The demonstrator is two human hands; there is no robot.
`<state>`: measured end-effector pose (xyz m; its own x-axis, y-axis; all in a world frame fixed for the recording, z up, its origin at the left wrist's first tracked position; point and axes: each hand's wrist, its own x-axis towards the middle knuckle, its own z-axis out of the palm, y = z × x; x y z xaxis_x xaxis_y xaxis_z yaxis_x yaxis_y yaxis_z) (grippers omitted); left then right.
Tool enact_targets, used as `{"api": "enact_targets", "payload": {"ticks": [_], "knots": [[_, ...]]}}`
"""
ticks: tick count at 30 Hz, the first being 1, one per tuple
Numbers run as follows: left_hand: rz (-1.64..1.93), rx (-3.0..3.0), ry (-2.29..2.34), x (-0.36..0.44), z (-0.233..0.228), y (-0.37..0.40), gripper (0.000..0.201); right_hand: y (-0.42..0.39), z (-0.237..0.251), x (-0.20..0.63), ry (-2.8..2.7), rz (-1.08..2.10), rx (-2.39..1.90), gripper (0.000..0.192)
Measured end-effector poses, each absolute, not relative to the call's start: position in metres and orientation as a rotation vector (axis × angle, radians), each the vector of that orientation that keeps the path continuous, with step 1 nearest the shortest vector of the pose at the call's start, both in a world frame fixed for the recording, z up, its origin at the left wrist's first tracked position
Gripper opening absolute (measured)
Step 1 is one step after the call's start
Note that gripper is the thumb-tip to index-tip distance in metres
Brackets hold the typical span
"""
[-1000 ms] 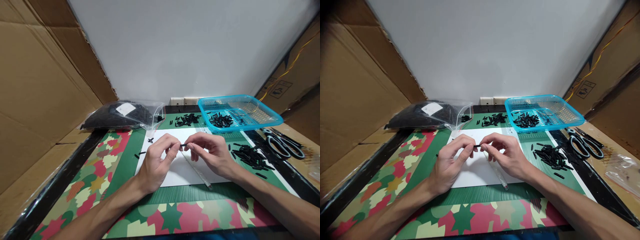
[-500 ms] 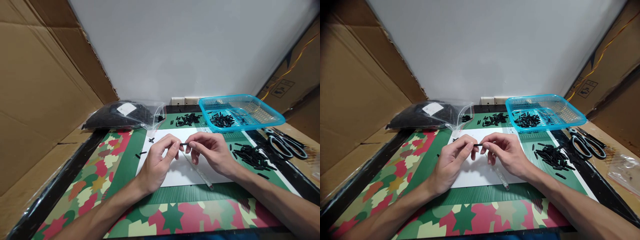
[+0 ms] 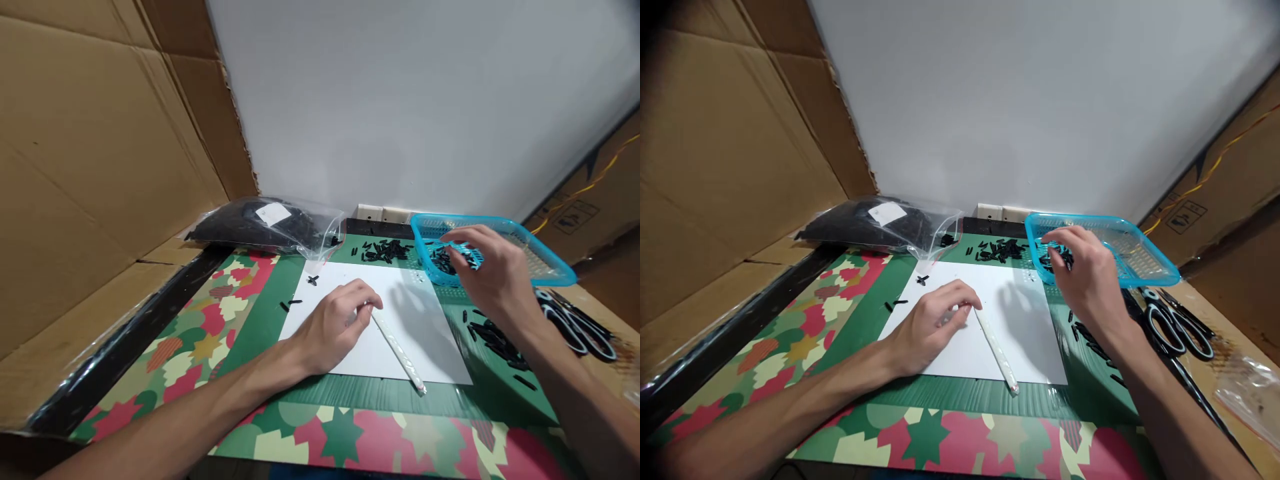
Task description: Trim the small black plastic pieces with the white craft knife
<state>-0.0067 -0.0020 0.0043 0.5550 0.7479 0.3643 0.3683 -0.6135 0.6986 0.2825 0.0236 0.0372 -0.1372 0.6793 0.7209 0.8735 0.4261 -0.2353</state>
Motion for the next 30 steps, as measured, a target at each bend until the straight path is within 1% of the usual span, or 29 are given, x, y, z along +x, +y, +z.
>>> {"api": "enact_targets", "payload": {"ticks": [3, 6, 7, 13, 16, 19, 22, 25, 26, 28, 30], "knots": [[0.839, 2.485, 0.805, -0.007, 0.001, -0.004, 0.025, 0.028, 0.031, 0.259, -2.160, -0.333, -1.270, 0.023], [0.804, 2.641, 0.712, -0.008, -0.002, -0.005, 0.024, 0.045, 0.021, 0.231, -2.490, -0.401, -1.449, 0.029], [0.790, 2.673, 0.695, -0.009, -0.002, -0.005, 0.024, 0.054, 0.018, 0.223, -2.523, -0.402, -1.477, 0.029], [0.780, 2.727, 0.699, -0.014, 0.001, -0.006, 0.021, 0.096, 0.003, 0.188, -2.518, -0.386, -1.564, 0.024], [0.862, 2.592, 0.767, -0.014, 0.003, -0.008, 0.022, 0.096, 0.004, 0.182, -2.469, -0.348, -1.564, 0.026], [0.966, 2.373, 0.895, -0.012, 0.005, -0.008, 0.022, 0.084, 0.007, 0.183, -2.400, -0.269, -1.557, 0.024], [1.037, 2.182, 1.018, -0.011, 0.006, -0.004, 0.021, 0.062, 0.009, 0.189, -2.341, -0.127, -1.516, 0.018], [1.043, 2.029, 1.093, -0.011, 0.007, 0.000, 0.019, 0.034, 0.005, 0.198, -2.353, 0.063, -1.366, 0.011], [1.030, 1.990, 1.101, -0.011, 0.008, 0.001, 0.018, 0.025, 0.003, 0.201, -2.332, 0.161, -1.287, 0.012], [0.970, 1.943, 1.086, -0.010, 0.008, 0.002, 0.018, 0.008, -0.003, 0.207, -2.134, 0.514, -1.071, 0.013], [0.878, 1.915, 1.039, -0.008, 0.007, 0.002, 0.023, -0.003, -0.008, 0.211, -1.930, 0.797, -0.945, 0.017]]}}
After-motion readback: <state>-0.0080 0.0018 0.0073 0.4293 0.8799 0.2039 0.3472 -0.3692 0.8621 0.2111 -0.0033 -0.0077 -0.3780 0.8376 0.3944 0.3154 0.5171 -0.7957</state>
